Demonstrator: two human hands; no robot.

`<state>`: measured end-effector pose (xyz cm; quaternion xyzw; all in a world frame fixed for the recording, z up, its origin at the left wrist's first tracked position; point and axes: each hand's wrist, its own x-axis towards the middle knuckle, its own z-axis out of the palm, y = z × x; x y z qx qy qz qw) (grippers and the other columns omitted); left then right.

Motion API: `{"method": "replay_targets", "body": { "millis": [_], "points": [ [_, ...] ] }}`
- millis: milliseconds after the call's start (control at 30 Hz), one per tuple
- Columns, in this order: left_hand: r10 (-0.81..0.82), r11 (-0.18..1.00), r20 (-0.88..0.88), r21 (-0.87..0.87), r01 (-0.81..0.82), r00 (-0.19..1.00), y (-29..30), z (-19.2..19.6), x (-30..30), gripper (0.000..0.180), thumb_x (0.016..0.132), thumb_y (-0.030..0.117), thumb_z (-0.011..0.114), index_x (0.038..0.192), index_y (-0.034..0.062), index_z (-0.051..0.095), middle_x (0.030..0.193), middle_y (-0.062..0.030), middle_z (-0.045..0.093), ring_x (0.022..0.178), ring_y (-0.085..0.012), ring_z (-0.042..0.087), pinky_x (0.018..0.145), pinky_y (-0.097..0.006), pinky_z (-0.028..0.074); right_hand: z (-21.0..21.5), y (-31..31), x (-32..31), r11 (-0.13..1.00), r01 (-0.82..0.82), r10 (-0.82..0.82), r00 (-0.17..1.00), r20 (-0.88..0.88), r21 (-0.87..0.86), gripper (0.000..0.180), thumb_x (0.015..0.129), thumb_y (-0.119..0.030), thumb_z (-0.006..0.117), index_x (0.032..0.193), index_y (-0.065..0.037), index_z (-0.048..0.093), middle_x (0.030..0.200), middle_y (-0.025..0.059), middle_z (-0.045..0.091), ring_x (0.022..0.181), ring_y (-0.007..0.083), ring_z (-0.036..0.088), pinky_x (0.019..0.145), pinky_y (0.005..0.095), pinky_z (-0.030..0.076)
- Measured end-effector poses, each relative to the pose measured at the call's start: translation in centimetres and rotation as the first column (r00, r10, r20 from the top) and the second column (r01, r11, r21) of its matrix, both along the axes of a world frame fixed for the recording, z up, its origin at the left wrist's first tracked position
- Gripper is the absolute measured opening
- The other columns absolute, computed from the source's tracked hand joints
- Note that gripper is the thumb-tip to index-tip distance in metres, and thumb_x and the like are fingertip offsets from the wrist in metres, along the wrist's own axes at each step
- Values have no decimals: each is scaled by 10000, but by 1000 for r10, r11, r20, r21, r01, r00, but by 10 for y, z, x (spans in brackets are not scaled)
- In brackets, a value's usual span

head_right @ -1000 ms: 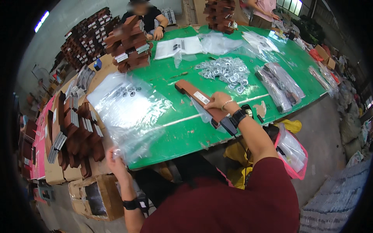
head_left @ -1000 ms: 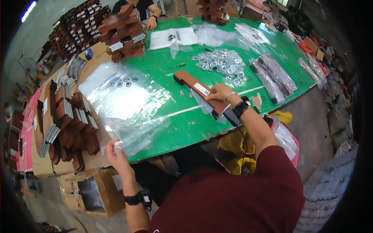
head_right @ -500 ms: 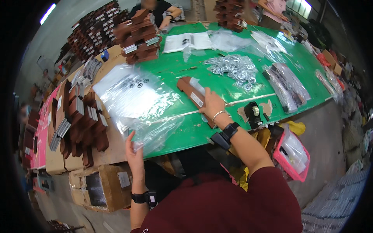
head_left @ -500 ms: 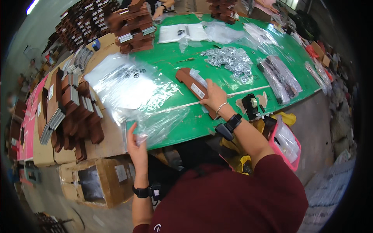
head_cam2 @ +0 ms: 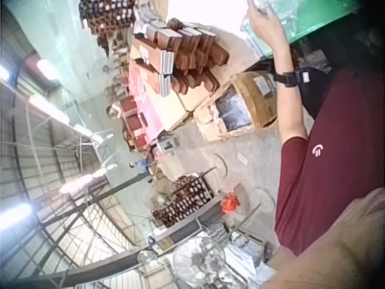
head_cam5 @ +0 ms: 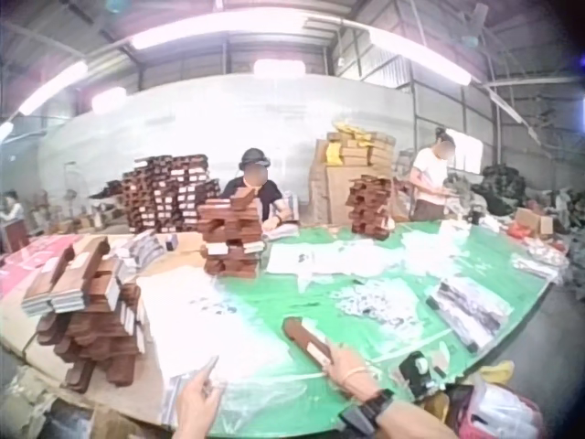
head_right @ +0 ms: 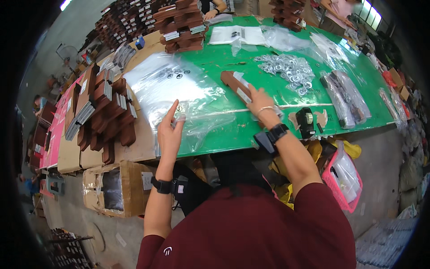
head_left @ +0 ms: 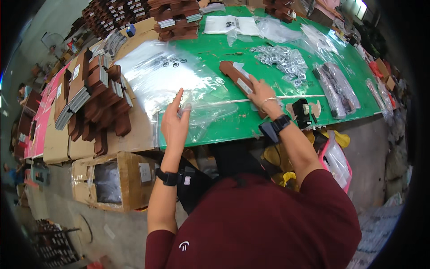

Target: Packaging wooden furniture components into plastic bags and sealing them with tape for assembly kits.

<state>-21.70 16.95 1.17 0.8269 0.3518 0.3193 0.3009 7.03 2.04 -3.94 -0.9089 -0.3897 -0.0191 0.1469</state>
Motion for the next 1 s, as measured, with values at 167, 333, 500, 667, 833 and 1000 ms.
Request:
{"method": "replay_targets", "body": {
  "millis": [167,333,500,667,833,1000],
  "points": [
    [54,978,103,197,-74,993,11,21,14,388,949,247,597,1332,253,656,759,-75,504,704,-256,566,681,-396,461,7,-46,-9,1000,4,-5,983,186,2,859,735,-209,820,1487,-203,405,1146,186,579,1012,375,623,843,469,538],
    [90,965,28,243,-94,996,10,26,32,371,955,293,592,1319,280,664,772,-69,513,694,-268,582,673,-409,481,7,-70,0,973,-106,136,981,-138,205,798,772,-169,779,1489,-145,430,1126,175,596,1067,374,603,913,456,498],
    [90,941,-31,329,-75,995,19,35,60,364,956,369,602,1304,286,671,791,-78,549,705,-296,612,659,-430,490,79,-122,-53,763,-124,539,665,-517,635,818,829,-188,780,1513,2,373,1511,176,450,1385,231,435,1141,360,338],
    [6,940,-64,340,16,998,14,39,78,365,974,416,579,1299,279,672,791,-107,570,722,-330,619,652,-454,489,62,-126,-79,750,-346,611,688,-391,564,815,834,-236,766,1526,-60,373,1378,171,549,1285,290,519,1096,376,373],
    [-85,877,-120,463,132,989,-15,44,77,372,943,359,626,1292,238,664,817,-107,564,678,-307,626,589,-424,506,38,-118,-87,767,-357,563,773,-292,534,826,810,-236,764,1527,-108,375,1249,181,578,1148,358,571,991,411,455],
    [-115,591,-412,703,395,904,-50,10,87,492,865,292,696,1333,159,624,885,-81,602,738,-233,644,603,-346,529,37,-91,-116,872,-283,417,857,-302,400,817,807,-245,767,1514,-109,382,1144,183,570,1068,389,574,937,432,473]
  ]
}}
